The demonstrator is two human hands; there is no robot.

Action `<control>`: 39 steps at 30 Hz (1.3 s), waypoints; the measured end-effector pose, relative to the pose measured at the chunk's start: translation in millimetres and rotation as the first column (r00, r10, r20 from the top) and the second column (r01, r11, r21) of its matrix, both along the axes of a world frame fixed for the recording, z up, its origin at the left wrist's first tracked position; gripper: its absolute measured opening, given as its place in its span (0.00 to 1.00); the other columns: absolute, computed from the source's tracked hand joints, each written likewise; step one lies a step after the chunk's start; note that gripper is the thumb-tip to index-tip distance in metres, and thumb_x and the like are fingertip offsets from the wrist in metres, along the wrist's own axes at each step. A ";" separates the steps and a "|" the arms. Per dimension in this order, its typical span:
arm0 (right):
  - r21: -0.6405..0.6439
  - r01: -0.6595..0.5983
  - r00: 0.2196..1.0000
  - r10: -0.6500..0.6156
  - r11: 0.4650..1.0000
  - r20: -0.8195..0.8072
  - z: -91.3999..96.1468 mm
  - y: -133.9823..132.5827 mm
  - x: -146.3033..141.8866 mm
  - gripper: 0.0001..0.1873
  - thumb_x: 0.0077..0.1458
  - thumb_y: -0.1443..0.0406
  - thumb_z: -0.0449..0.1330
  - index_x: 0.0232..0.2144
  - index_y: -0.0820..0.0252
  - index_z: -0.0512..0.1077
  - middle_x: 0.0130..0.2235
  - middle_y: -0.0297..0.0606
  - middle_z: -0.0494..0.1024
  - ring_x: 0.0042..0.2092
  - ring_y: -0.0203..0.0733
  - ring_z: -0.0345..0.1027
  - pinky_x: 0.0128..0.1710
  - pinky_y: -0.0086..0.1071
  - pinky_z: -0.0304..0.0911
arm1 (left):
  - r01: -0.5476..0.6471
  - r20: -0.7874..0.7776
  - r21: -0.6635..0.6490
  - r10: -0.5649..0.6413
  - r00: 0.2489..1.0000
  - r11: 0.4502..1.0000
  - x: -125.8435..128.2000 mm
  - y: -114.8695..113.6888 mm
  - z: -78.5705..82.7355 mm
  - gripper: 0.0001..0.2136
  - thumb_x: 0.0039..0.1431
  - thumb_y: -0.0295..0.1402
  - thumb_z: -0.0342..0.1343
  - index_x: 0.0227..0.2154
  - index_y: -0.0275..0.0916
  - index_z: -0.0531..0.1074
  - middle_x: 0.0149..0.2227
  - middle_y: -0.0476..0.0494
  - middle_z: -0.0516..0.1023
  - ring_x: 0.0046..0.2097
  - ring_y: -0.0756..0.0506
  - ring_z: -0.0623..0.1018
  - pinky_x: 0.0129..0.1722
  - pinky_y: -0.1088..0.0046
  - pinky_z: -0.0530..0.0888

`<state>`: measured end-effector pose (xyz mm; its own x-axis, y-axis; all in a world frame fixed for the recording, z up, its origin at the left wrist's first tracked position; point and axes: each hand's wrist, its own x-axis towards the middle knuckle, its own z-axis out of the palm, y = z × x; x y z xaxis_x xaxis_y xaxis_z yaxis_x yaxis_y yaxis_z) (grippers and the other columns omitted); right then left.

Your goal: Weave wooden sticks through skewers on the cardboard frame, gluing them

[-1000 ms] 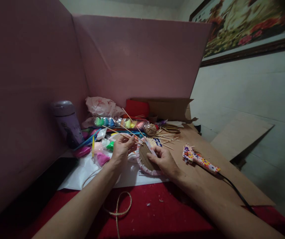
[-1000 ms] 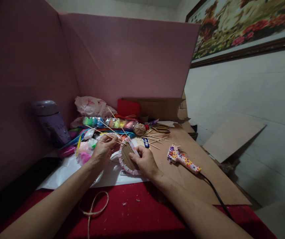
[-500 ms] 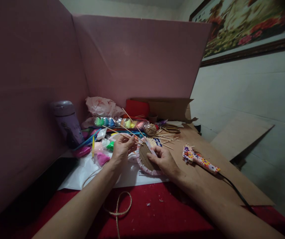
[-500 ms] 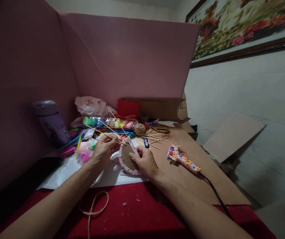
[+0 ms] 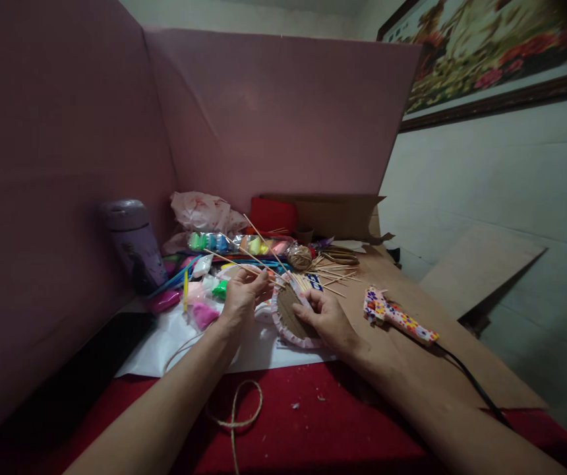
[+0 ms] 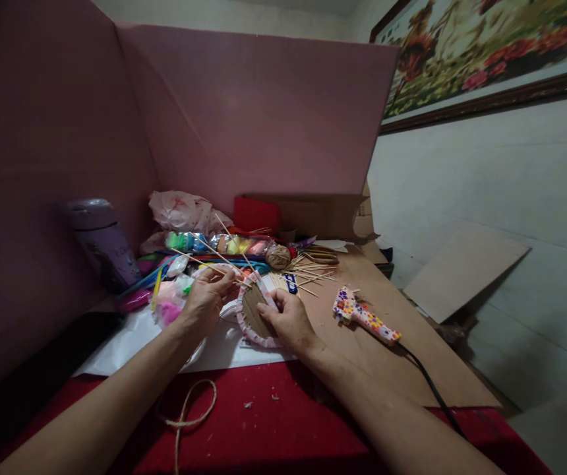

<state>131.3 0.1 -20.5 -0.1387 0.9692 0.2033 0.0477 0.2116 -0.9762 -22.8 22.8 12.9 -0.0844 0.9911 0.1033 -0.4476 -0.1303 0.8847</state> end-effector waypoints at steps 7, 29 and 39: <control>-0.002 -0.014 1.000 0.014 1.000 -0.013 -1.7 1.2 0.6 0.12 0.41 0.58 0.61 0.26 0.60 0.66 0.26 0.35 0.74 0.27 0.38 0.66 0.28 0.32 0.63 | 0.007 0.010 0.010 -0.008 1.000 1.000 -0.2 0.1 -0.2 0.17 0.31 0.36 0.68 0.22 0.36 0.66 0.22 0.50 0.75 0.23 0.52 0.73 0.26 0.76 0.71; -0.003 -0.004 1.000 0.004 1.000 -0.001 -0.1 -0.1 0.7 0.13 0.41 0.57 0.61 0.25 0.60 0.65 0.25 0.34 0.73 0.27 0.37 0.65 0.27 0.32 0.62 | 0.004 0.003 -0.002 -0.004 1.000 1.000 -0.2 0.1 -0.5 0.16 0.33 0.35 0.67 0.22 0.36 0.66 0.22 0.51 0.75 0.23 0.53 0.73 0.26 0.76 0.71; -0.009 -0.010 1.000 0.010 1.000 -0.019 0.8 -0.8 -0.1 0.12 0.40 0.58 0.62 0.25 0.59 0.65 0.25 0.33 0.73 0.27 0.37 0.65 0.28 0.32 0.62 | 0.003 0.008 0.001 -0.003 1.000 1.000 0.1 -0.2 0.1 0.16 0.33 0.35 0.67 0.22 0.36 0.66 0.22 0.51 0.74 0.23 0.52 0.73 0.26 0.76 0.71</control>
